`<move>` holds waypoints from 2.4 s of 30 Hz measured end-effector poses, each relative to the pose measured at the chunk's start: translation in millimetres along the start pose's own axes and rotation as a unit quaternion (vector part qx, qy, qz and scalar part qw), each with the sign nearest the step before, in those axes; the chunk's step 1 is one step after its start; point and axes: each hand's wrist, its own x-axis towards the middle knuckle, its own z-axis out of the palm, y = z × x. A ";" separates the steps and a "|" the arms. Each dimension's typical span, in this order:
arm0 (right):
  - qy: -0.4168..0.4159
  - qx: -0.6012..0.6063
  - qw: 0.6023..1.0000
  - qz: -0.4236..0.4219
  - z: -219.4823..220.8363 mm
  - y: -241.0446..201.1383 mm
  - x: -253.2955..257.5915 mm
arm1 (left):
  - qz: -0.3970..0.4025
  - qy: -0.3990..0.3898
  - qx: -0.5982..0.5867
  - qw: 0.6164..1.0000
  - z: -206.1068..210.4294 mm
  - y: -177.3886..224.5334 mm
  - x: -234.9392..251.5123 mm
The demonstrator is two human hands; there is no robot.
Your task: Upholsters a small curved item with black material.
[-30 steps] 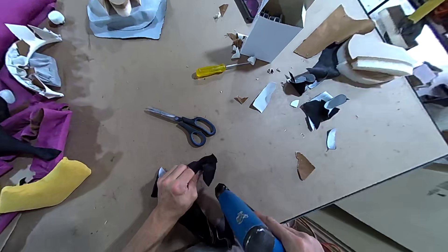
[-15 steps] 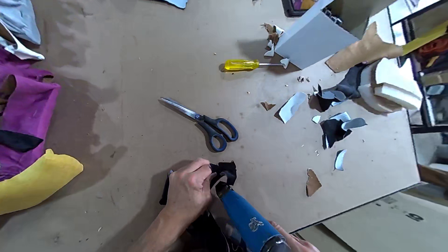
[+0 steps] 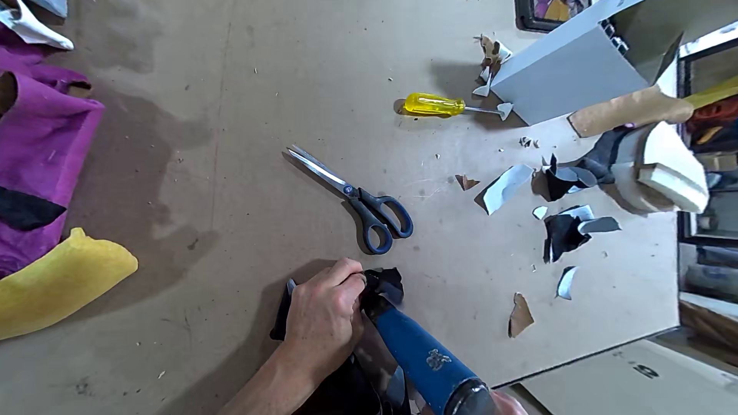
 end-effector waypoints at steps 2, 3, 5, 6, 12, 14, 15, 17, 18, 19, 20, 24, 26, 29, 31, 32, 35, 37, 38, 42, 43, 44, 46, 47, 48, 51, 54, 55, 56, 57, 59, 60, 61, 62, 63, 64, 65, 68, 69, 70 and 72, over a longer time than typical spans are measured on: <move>-0.019 0.001 1.000 -0.011 -1.3 0.3 0.3 | -0.002 0.000 -0.006 1.000 -0.8 -0.6 1.0; -0.033 -0.002 0.999 -0.017 -1.6 -0.2 1.1 | -0.004 -0.002 -0.007 1.000 -1.4 -1.4 1.5; -0.056 -0.011 0.998 -0.014 -4.0 -1.7 0.5 | -0.010 -0.006 -0.011 1.000 -1.4 -1.7 0.7; -0.055 -0.017 0.998 -0.011 -6.2 -1.1 -0.4 | -0.012 -0.006 -0.013 1.000 -1.3 -2.0 0.2; 0.090 -0.103 0.989 0.046 -18.2 43.0 -7.5 | -0.022 0.002 -0.056 0.998 -10.8 -2.0 -2.5; 0.129 -0.123 0.983 0.046 -15.2 65.9 4.6 | -0.044 0.019 -0.065 0.997 -17.2 1.0 -2.0; 0.142 -0.126 0.981 0.039 -13.7 77.4 11.6 | -0.055 0.036 -0.094 0.993 -20.0 3.8 -1.4; 0.147 -0.126 0.981 0.014 -14.7 92.1 21.5 | -0.074 0.061 -0.247 0.964 -29.6 13.2 0.0; 0.146 -0.116 0.982 -0.006 -18.3 91.3 23.2 | -0.081 0.068 -0.365 0.925 -35.8 21.5 0.8; 0.160 -0.100 0.981 -0.039 -22.0 86.2 23.1 | -0.080 0.074 -0.477 0.872 -41.3 32.9 1.3; 0.177 -0.068 0.979 -0.077 -25.4 77.9 22.3 | -0.070 0.069 -0.574 0.813 -46.4 44.9 1.8; 0.116 0.193 0.946 -0.232 -31.0 40.1 15.1 | 0.058 -0.098 -0.808 0.578 -52.4 82.1 1.4; 0.066 0.262 0.917 -0.294 -26.2 27.0 6.3 | 0.082 -0.127 -0.853 0.499 -49.2 105.0 -7.3; 0.008 0.300 0.881 -0.366 -23.9 23.5 -8.7 | 0.150 -0.117 -0.822 0.536 -45.8 121.8 -22.4; -0.016 0.319 0.856 -0.406 -25.6 30.0 -16.1 | 0.185 -0.080 -0.775 0.599 -44.3 126.1 -30.8; -0.016 0.318 0.853 -0.414 -27.8 33.1 -20.3 | 0.189 -0.068 -0.759 0.619 -43.8 129.0 -35.8; -0.008 0.275 0.863 -0.423 -42.8 36.5 -35.2 | 0.190 -0.043 -0.733 0.652 -37.5 139.2 -49.7; -0.004 0.240 0.876 -0.418 -50.5 32.3 -46.8 | 0.174 -0.009 -0.721 0.670 -32.1 148.9 -56.1; -0.008 0.235 0.880 -0.413 -51.0 29.5 -50.8 | 0.153 0.034 -0.707 0.689 -29.1 156.1 -59.6; -0.012 0.346 0.850 -0.397 -29.2 24.0 -44.6 | 0.020 0.233 -0.538 0.810 -17.2 196.3 -68.2; -0.015 0.404 0.823 -0.400 -21.5 26.8 -38.7 | 0.000 0.237 -0.497 0.835 -17.4 197.2 -69.5; -0.009 0.453 0.800 -0.394 -16.2 29.4 -33.0 | -0.016 0.232 -0.471 0.851 -19.7 193.2 -71.7; -0.020 0.529 0.763 -0.372 -18.2 34.9 -26.2 | -0.038 0.189 -0.455 0.869 -29.7 177.3 -81.8; -0.018 0.540 0.755 -0.370 -22.2 37.2 -24.3 | -0.054 0.154 -0.454 0.876 -34.7 171.5 -89.3; -0.009 0.539 0.754 -0.375 -25.6 38.9 -23.3 | -0.057 0.108 -0.455 0.882 -37.9 168.3 -98.5; 0.037 0.456 0.778 -0.432 -35.5 39.5 -19.3 | -0.006 -0.036 -0.444 0.895 -41.0 175.4 -121.1; 0.080 0.329 0.795 -0.503 -43.7 33.3 -11.3 | -0.030 -0.106 -0.357 0.928 -52.1 189.3 -125.4; 0.093 0.292 0.799 -0.517 -46.3 31.2 -10.0 | -0.049 -0.125 -0.328 0.935 -55.5 191.1 -124.3; 0.110 0.256 0.805 -0.525 -48.4 28.6 -9.6 | -0.063 -0.150 -0.308 0.937 -58.6 191.7 -122.6; 0.126 0.222 0.810 -0.527 -49.7 25.7 -10.2 | -0.064 -0.174 -0.294 0.938 -60.3 190.6 -120.9; 0.125 0.187 0.815 -0.534 -49.1 20.3 -12.0 | -0.042 -0.201 -0.269 0.941 -60.0 185.7 -119.5; 0.102 0.187 0.817 -0.537 -47.5 18.5 -12.6 | -0.016 -0.200 -0.263 0.944 -57.9 182.5 -120.6; 0.070 0.196 0.817 -0.538 -46.0 17.3 -12.8 | 0.008 -0.198 -0.268 0.943 -55.3 178.4 -122.5; 0.031 0.211 0.814 -0.540 -45.0 16.5 -12.5 | 0.025 -0.193 -0.285 0.939 -52.7 174.2 -124.8; -0.004 0.232 0.808 -0.541 -43.3 16.0 -11.8 | 0.039 -0.187 -0.309 0.931 -50.1 170.4 -127.5; -0.029 0.252 0.801 -0.543 -41.1 15.3 -11.2 | 0.048 -0.180 -0.330 0.925 -48.5 167.2 -130.8; -0.045 0.269 0.794 -0.544 -38.8 14.5 -10.8 | 0.053 -0.168 -0.339 0.924 -48.6 164.8 -134.4; -0.048 0.317 0.779 -0.538 -31.6 12.9 -10.4 | 0.048 -0.112 -0.321 0.939 -50.8 160.2 -142.2; -0.046 0.331 0.774 -0.538 -29.0 12.9 -9.1 | 0.042 -0.095 -0.311 0.945 -50.1 158.7 -143.4; -0.042 0.344 0.769 -0.537 -25.8 13.0 -6.7 | 0.036 -0.079 -0.301 0.950 -48.3 156.1 -143.7; -0.027 0.364 0.760 -0.538 -17.3 13.1 0.3 | 0.024 -0.051 -0.282 0.958 -41.9 148.1 -143.1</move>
